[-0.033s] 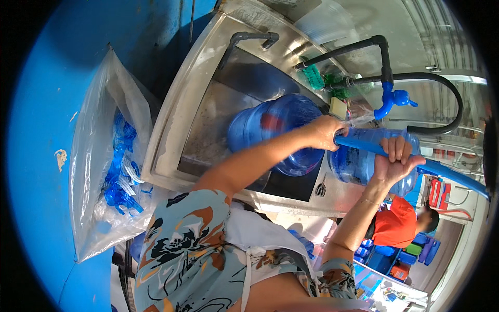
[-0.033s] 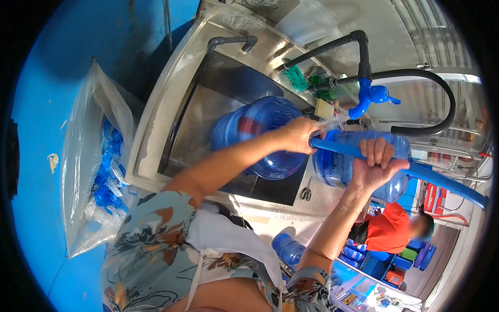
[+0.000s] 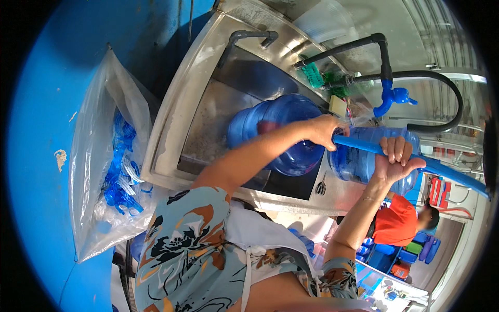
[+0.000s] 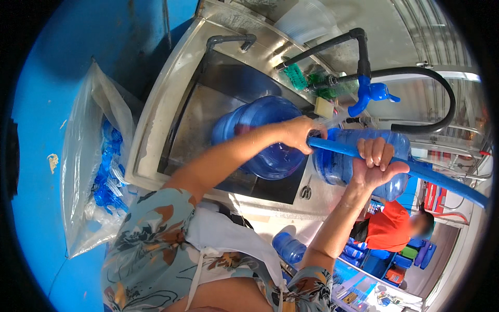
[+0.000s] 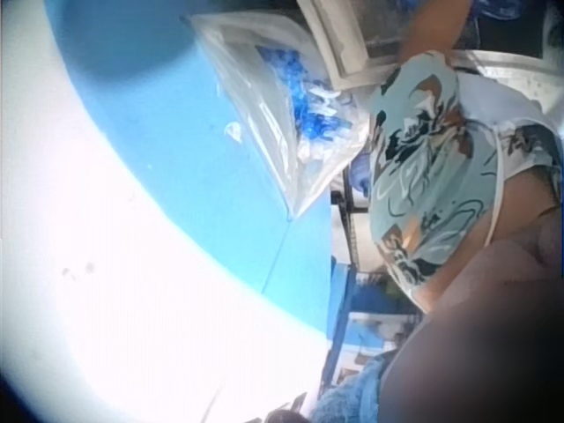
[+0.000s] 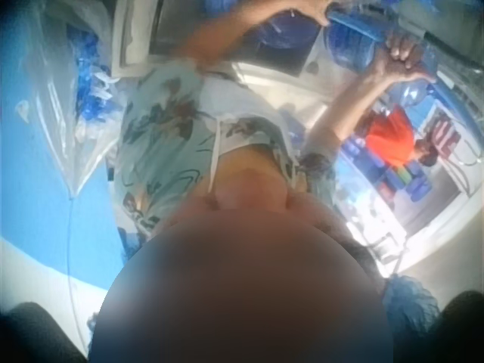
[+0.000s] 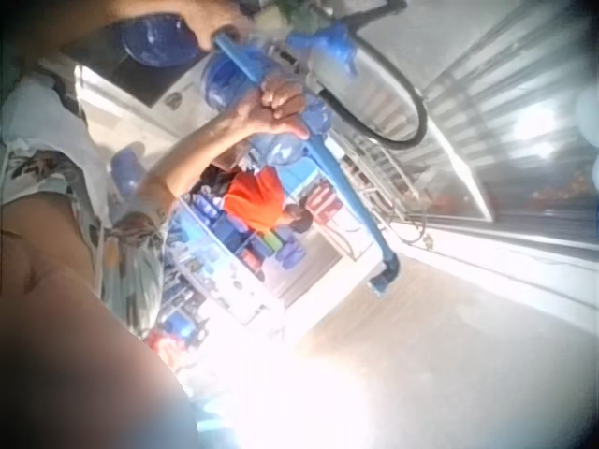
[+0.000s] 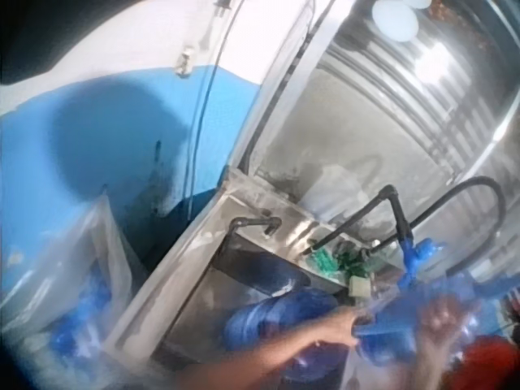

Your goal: The person scrubs the exterior of a large blue water jug with a sponge, rinses it under running water, and uses a long blue brush to clean the interior. They repeat the scrubbing and rinsing steps, then lift the jug to drain and inspect it.

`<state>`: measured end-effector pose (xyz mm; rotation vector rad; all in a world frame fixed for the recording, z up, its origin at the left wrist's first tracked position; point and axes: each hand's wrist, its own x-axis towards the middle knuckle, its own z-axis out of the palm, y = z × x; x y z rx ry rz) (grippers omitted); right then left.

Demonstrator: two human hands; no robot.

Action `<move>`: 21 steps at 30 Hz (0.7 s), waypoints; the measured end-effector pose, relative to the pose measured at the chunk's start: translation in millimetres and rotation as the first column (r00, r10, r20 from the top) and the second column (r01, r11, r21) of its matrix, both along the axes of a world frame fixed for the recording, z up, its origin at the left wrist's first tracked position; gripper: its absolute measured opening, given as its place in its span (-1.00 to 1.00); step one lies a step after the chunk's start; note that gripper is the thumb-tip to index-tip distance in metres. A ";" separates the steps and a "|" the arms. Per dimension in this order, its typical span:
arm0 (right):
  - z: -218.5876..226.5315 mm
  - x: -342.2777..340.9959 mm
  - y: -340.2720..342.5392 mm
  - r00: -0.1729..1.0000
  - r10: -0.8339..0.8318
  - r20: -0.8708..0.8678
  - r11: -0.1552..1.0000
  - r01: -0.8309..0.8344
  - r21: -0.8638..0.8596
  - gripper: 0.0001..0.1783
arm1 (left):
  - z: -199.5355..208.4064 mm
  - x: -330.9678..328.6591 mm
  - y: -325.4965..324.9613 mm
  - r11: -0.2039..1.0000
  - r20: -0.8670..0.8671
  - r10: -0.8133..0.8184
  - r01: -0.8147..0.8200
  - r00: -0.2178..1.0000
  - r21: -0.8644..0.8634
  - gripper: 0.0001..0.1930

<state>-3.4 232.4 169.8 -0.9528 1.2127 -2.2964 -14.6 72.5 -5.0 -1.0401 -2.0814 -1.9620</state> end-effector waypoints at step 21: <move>-30.8 7.7 -17.0 0.801 -0.598 0.006 0.801 0.598 0.021 -0.40 | -3.2 9.2 22.5 0.963 0.031 0.270 -0.270 0.962 -0.006 -0.57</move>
